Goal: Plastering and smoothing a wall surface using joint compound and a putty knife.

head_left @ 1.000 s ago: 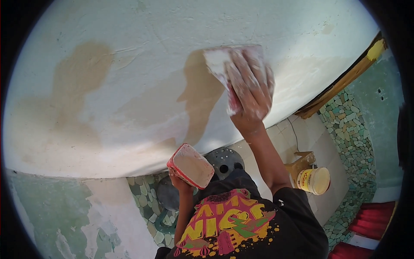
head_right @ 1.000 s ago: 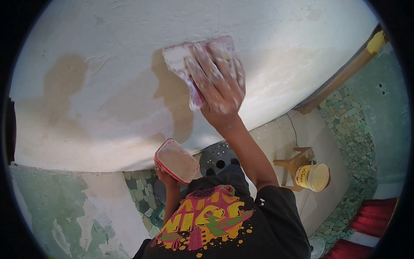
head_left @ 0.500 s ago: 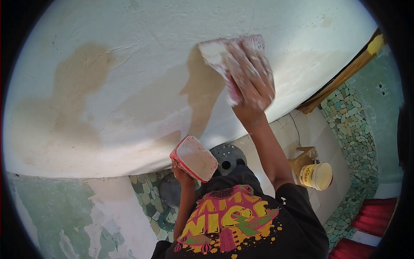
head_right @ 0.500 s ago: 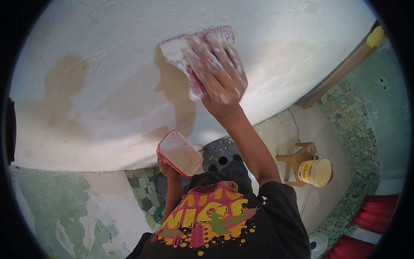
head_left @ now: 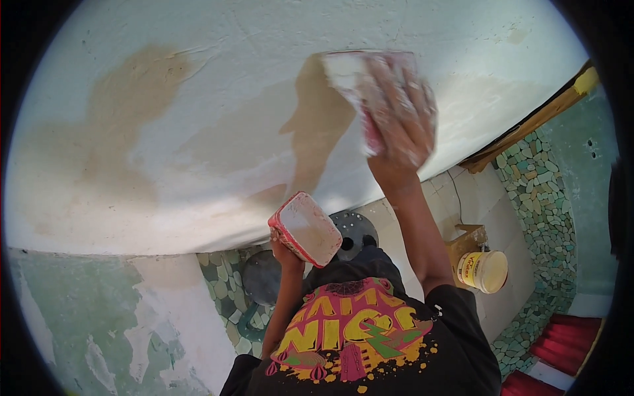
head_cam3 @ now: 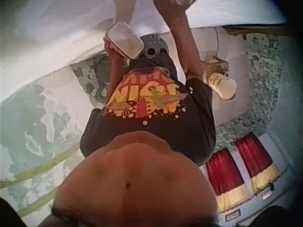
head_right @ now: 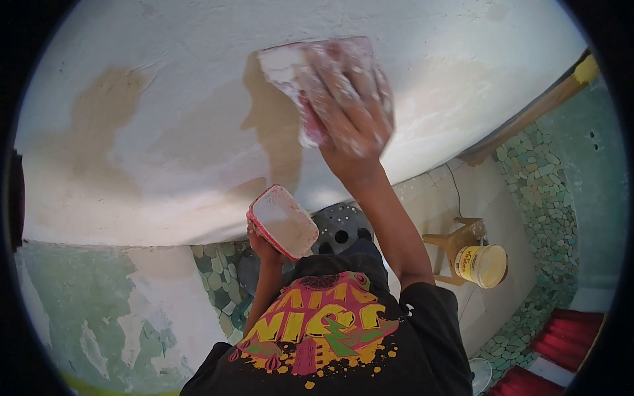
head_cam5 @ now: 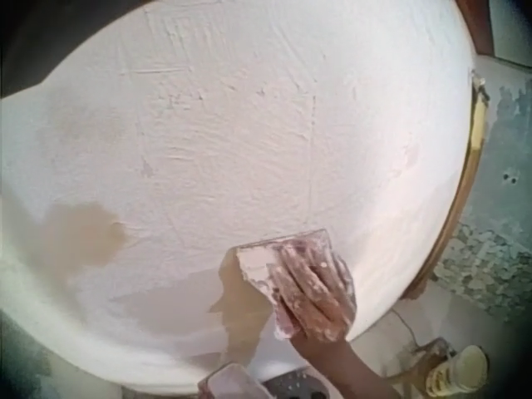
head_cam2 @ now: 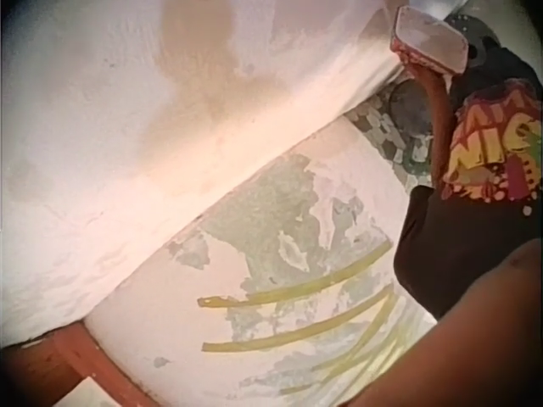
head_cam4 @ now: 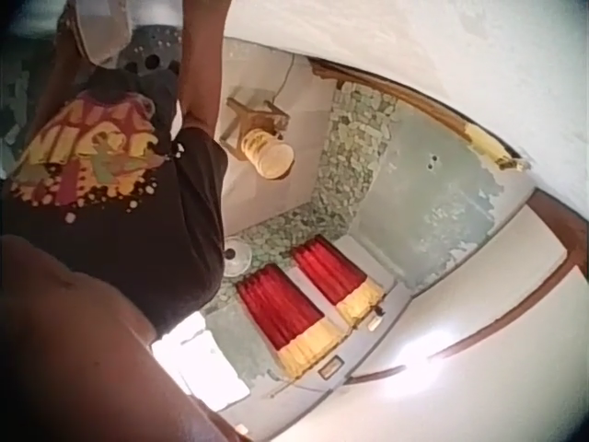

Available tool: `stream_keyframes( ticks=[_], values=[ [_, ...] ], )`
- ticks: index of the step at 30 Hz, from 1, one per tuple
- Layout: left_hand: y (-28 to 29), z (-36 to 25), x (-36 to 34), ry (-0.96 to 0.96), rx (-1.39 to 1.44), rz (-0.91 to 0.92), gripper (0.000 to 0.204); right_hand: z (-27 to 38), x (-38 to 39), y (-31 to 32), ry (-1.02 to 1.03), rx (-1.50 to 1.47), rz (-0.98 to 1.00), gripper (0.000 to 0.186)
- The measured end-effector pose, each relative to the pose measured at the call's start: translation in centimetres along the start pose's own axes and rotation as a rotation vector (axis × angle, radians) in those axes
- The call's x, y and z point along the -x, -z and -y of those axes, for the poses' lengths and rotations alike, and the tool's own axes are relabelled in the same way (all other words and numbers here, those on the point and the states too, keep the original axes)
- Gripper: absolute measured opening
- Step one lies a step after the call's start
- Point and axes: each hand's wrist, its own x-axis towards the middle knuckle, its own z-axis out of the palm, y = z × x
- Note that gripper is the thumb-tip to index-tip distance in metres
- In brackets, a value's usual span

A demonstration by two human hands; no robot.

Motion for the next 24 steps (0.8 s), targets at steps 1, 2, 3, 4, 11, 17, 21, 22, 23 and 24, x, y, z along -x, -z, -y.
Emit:
stream_keyframes(
  ticks=[1,2,3,4,11,17,21,22,23,24],
  values=[
    [-0.2,-0.2,0.0,-0.004,-0.023,0.005,0.064,-0.2,0.5,-0.8,-0.003,0.003,-0.003,0.032],
    [0.3,-0.2,0.0,-0.003,-0.027,0.007,0.064,-0.5,1.7,-1.9,0.003,-0.02,0.046,0.032],
    [1.2,0.3,0.0,-0.022,-0.022,-0.011,0.064,-0.5,2.8,-2.9,0.013,-0.052,0.1,0.033],
    [1.0,0.5,0.2,-0.04,-0.015,-0.03,0.064,-0.7,3.6,-2.7,-0.004,-0.1,0.132,0.035],
    [-1.1,-1.1,0.9,-0.078,0.11,-0.015,0.062,0.6,5.3,1.2,-0.098,-0.12,0.3,0.036],
    [-1.0,-3.2,0.0,-0.172,0.057,-0.056,0.06,5.5,8.5,7.5,-1.095,-0.983,0.33,0.027],
    [-1.3,-4.6,-0.2,-0.201,0.007,-0.02,0.056,6.8,11.8,6.9,-1.535,-1.279,0.27,0.022],
    [-1.9,-4.9,-0.1,-0.208,0.0,-0.013,0.056,7.0,12.3,7.0,-1.539,-1.223,0.354,0.021],
    [-2.0,-5.0,0.0,-0.215,-0.007,-0.005,0.056,7.2,12.9,7.1,-1.54,-1.166,0.437,0.02],
    [-1.9,-5.2,-0.1,-0.214,-0.02,0.03,0.056,7.4,13.1,7.3,-1.463,-1.111,0.511,0.018]
  ],
)
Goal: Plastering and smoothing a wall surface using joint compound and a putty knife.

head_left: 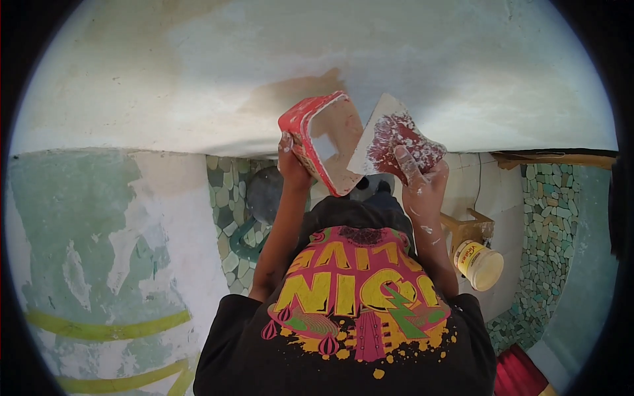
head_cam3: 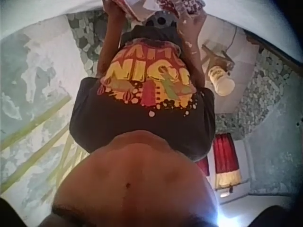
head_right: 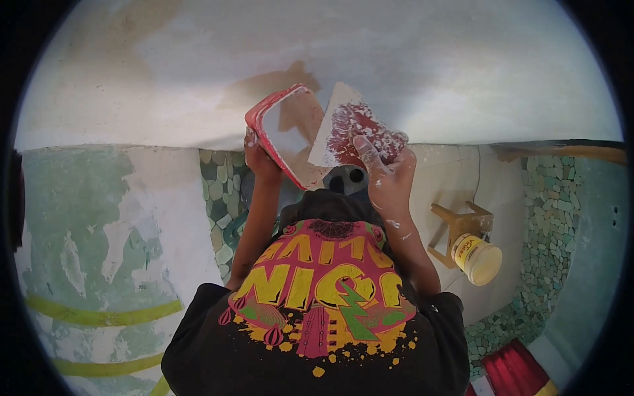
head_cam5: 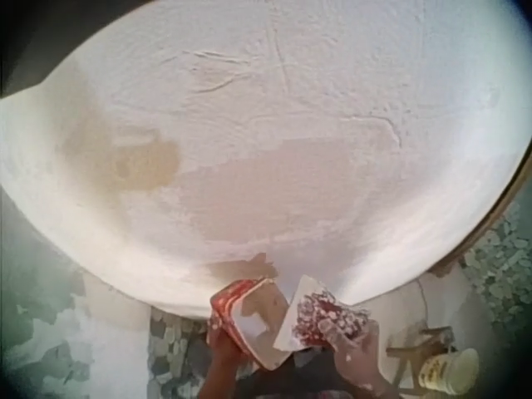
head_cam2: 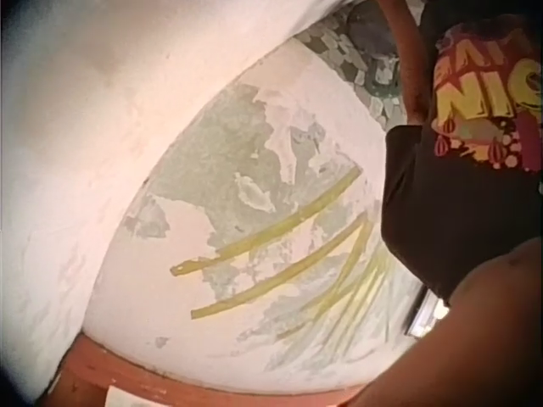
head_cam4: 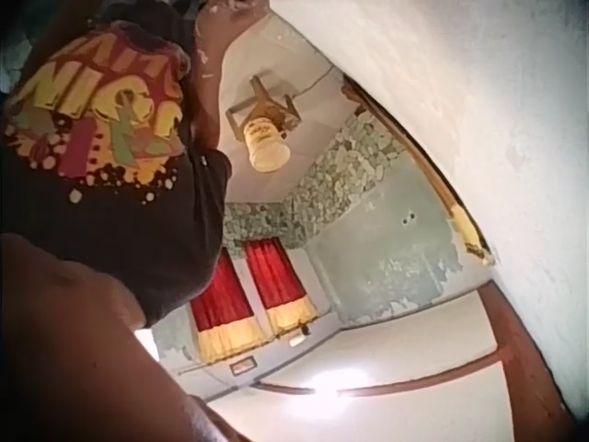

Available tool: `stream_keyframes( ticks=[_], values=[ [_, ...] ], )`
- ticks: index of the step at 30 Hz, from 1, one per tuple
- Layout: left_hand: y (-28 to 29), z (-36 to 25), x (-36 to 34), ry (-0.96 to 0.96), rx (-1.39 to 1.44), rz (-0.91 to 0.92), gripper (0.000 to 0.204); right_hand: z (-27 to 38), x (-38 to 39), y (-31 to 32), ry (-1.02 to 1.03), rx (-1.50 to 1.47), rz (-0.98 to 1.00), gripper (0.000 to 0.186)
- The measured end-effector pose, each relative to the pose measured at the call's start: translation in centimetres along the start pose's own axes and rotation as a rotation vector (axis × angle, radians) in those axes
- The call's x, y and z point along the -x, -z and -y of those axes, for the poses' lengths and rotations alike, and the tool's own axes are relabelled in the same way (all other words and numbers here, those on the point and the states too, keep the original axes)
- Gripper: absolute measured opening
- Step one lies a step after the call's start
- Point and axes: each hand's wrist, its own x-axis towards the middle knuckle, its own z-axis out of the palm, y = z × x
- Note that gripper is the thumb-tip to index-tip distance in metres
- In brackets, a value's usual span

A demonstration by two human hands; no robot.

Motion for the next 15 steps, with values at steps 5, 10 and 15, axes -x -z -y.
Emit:
stream_keyframes(
  ticks=[5,10,15],
  values=[
    [1.4,0.9,0.4,0.003,0.226,0.115,0.06,-0.2,1.5,-1.4,0.162,0.372,0.119,0.023],
    [10.6,5.6,1.3,0.081,0.332,-0.087,0.078,-0.5,1.7,-3.1,0.486,0.693,0.378,0.044],
    [11.4,5.2,1.1,0.124,0.262,-0.05,0.078,-0.3,1.4,-3.7,0.434,0.813,0.426,0.043]
  ],
)
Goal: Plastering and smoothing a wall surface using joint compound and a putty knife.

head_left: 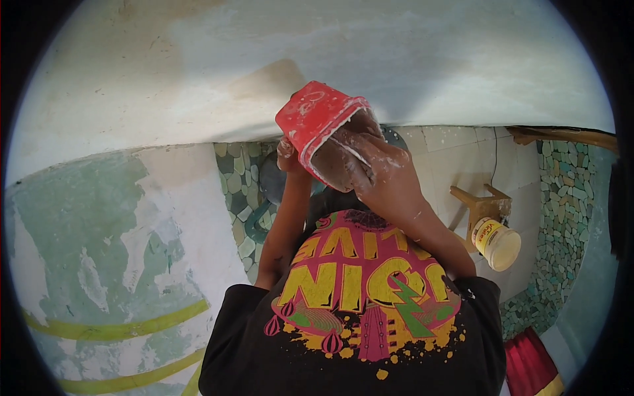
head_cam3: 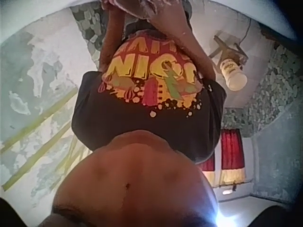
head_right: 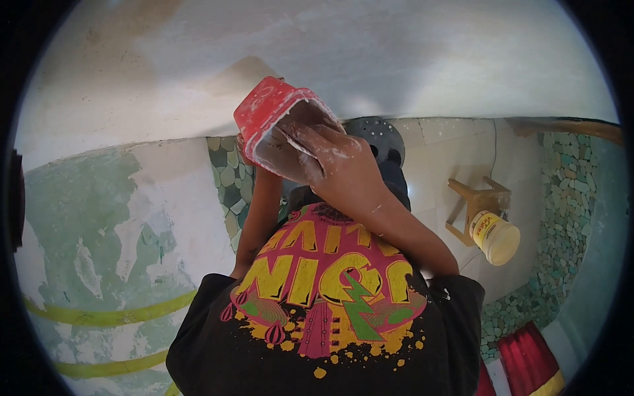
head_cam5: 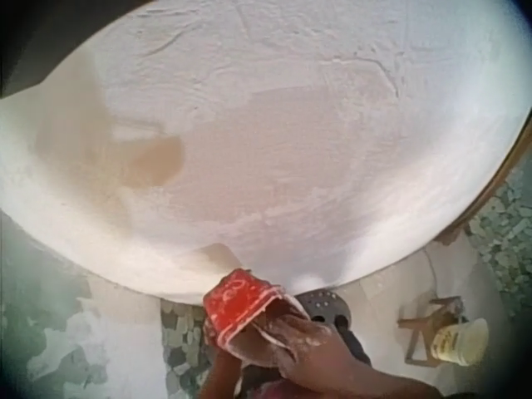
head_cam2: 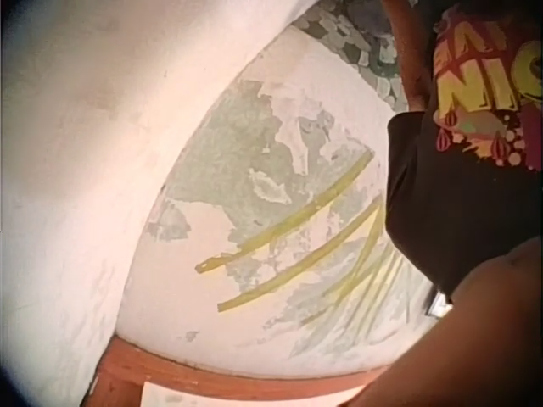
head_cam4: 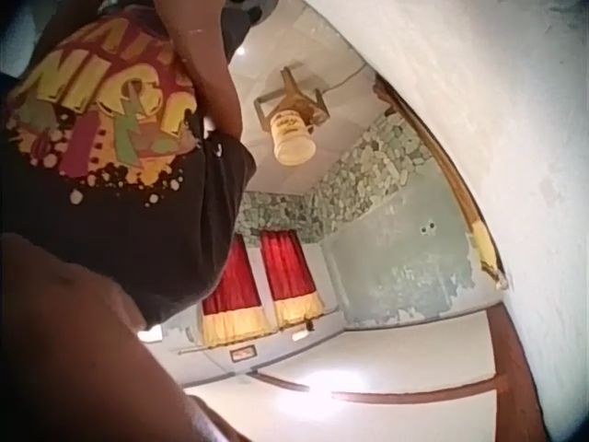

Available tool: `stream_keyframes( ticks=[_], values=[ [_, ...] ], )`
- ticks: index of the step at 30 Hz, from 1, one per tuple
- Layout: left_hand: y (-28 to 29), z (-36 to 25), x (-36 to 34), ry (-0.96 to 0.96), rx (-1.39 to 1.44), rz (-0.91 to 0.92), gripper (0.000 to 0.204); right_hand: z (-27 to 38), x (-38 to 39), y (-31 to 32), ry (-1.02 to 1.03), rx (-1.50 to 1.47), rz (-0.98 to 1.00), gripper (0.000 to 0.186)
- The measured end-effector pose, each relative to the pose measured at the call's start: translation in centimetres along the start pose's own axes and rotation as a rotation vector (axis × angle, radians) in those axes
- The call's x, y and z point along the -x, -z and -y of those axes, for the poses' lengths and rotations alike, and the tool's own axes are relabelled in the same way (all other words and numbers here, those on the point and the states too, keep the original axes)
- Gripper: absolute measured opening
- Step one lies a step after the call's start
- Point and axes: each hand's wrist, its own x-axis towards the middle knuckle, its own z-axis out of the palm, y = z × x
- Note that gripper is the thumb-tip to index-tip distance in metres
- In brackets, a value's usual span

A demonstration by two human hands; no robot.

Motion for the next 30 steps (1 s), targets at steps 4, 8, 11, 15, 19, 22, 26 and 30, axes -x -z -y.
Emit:
stream_keyframes(
  ticks=[4,8,11,15,19,22,26,30],
  values=[
    [-0.2,-0.6,-0.3,0.03,-0.07,0.034,0.079,0.0,-0.6,0.1,-0.063,0.054,0.039,0.031],
    [-1.2,-0.7,-0.9,0.06,-0.128,0.082,0.079,-0.6,-1.2,0.0,-0.079,0.013,0.051,0.032],
    [-2.8,-0.9,-1.8,0.091,-0.173,0.127,0.08,-0.8,-1.4,-0.4,-0.199,-0.234,0.057,0.035],
    [-4.3,-1.0,-1.6,0.112,-0.172,0.094,0.08,-1.1,-1.7,-1.3,-0.052,-0.105,-0.042,0.036],
    [-5.0,-1.0,-1.4,0.122,-0.139,-0.006,0.079,-0.8,-2.0,-0.5,-0.121,-0.282,0.034,0.033],
    [-5.5,-1.0,-1.0,0.121,-0.114,-0.08,0.078,-1.2,-2.0,0.1,-0.141,-0.275,0.037,0.033],
    [-5.8,-1.1,-0.9,0.118,-0.077,-0.179,0.077,-1.9,-2.1,-0.2,-0.211,-0.272,0.08,0.032],
    [-6.0,-1.1,-0.8,0.115,-0.042,-0.289,0.077,-3.5,-0.9,-1.1,-0.125,-0.278,0.12,0.033]
  ],
)
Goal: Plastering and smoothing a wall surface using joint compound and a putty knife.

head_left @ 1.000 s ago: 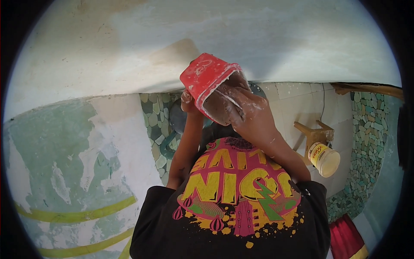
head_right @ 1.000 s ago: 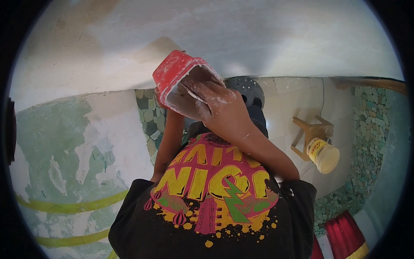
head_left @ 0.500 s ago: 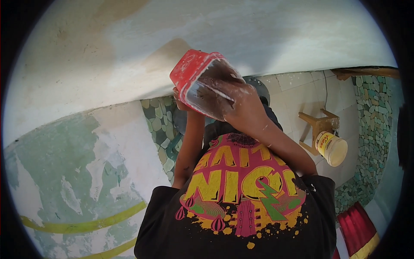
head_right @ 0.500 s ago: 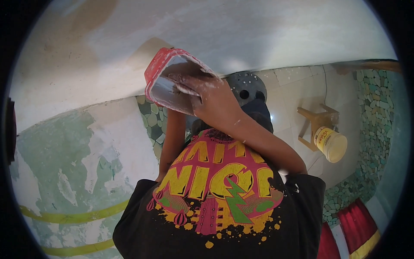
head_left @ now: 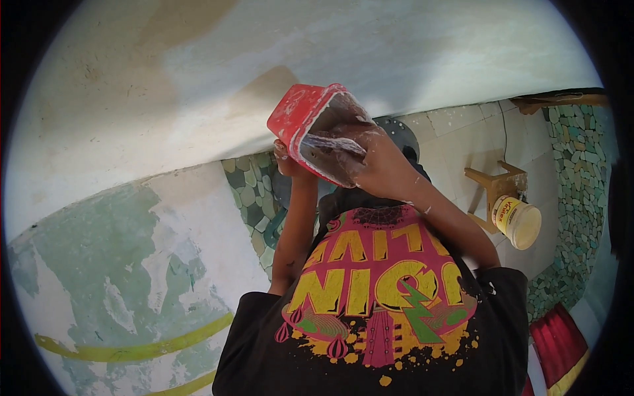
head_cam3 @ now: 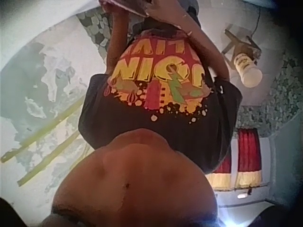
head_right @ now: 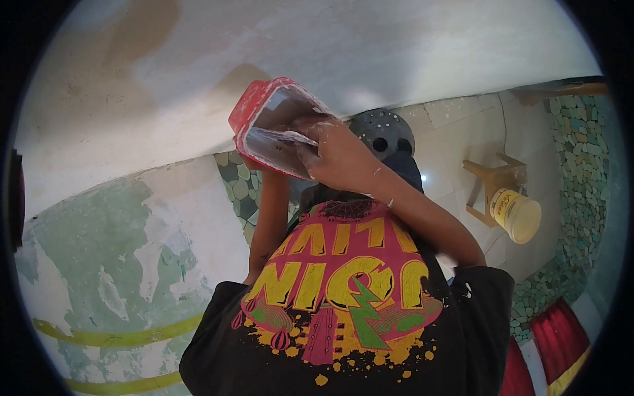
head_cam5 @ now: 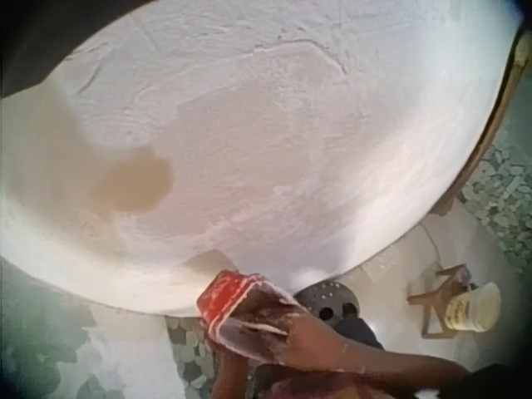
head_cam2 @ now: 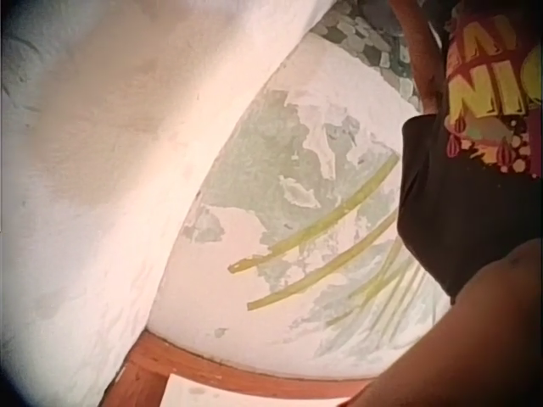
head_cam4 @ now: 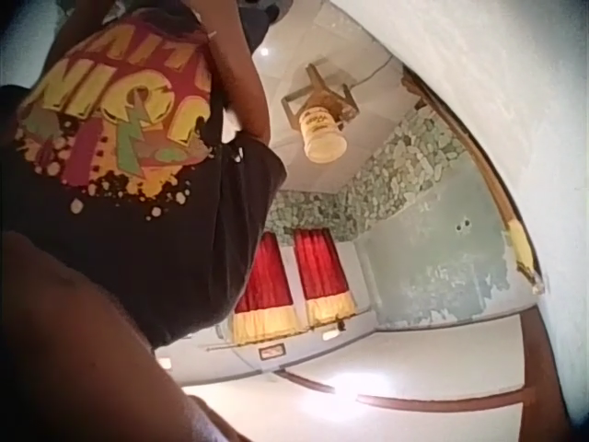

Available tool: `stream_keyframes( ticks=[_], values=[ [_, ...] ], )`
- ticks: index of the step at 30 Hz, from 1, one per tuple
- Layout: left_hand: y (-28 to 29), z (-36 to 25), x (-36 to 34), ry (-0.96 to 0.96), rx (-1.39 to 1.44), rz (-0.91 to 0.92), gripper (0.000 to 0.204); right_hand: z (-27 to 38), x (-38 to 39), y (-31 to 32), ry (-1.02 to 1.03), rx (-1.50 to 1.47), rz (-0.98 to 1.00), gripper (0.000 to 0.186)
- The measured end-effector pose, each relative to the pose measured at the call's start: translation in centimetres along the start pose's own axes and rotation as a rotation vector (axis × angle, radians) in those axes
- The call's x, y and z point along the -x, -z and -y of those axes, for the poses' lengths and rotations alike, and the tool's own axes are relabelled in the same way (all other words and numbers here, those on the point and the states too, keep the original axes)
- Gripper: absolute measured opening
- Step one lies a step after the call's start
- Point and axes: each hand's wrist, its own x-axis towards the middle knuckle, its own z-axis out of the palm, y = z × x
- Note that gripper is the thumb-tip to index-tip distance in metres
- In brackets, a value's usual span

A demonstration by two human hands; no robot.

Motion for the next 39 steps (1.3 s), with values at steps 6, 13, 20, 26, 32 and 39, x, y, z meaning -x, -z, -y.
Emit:
stream_keyframes(
  ticks=[6,13,20,26,32,39],
  values=[
    [0.1,-0.1,0.1,0.009,0.062,-0.177,0.076,-0.5,1.0,-1.7,-0.144,-0.152,0.009,0.035],
    [-1.6,-1.2,0.4,0.0,0.229,0.748,0.076,-1.3,0.5,-1.4,-0.227,-0.375,0.05,0.031],
    [5.7,-0.9,-1.7,-0.035,0.002,0.481,0.076,-1.0,1.0,-0.9,-0.344,-0.678,0.106,0.031],
    [2.6,-0.7,-1.2,-0.075,-0.131,-0.238,0.075,-0.5,1.9,0.2,-0.31,-0.584,0.016,0.027],
    [-2.8,-1.4,-0.3,-0.032,-0.047,-0.395,0.077,1.5,2.6,0.3,-0.349,-0.406,-0.075,0.024],
    [-1.7,-0.1,-0.1,-0.117,-0.1,-0.135,0.078,1.9,3.7,-2.3,-0.009,0.001,-0.059,0.043]
  ],
)
